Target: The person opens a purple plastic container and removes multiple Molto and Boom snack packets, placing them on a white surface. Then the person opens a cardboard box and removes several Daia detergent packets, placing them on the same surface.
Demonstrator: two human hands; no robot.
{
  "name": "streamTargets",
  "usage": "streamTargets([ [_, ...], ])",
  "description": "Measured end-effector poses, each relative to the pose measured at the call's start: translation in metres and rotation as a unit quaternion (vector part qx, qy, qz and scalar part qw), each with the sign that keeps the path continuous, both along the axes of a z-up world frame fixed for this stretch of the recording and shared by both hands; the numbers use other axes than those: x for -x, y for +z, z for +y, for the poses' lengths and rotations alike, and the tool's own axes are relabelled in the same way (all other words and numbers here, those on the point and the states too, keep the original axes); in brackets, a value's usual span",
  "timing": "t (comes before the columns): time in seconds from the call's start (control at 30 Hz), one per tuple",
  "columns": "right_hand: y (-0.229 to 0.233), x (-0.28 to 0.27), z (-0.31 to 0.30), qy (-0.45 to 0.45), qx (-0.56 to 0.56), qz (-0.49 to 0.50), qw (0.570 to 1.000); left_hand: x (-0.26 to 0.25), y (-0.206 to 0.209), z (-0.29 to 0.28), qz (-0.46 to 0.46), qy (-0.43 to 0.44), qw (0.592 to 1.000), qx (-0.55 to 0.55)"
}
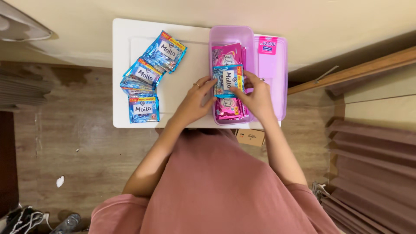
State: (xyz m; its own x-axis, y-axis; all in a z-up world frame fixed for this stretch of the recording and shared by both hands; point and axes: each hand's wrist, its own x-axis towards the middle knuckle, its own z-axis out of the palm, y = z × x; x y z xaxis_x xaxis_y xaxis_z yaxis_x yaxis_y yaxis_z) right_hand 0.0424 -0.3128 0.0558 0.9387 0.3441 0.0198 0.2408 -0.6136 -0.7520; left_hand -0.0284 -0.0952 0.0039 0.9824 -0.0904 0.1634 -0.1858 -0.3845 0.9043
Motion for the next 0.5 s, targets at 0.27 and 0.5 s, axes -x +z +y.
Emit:
streamTargets([
  [0.27,-0.014,0.001,0.001,-0.076,-0.092,0.012,0.993,0.005,-0.004,0.033,-0.060,0.067,0.989,-0.114],
  [0.5,-0.019,-0.002,-0.007,-0.067,-0.112,0.015,0.991,-0.012,-0.004,0.124,0.143,0.225,0.907,-0.326],
])
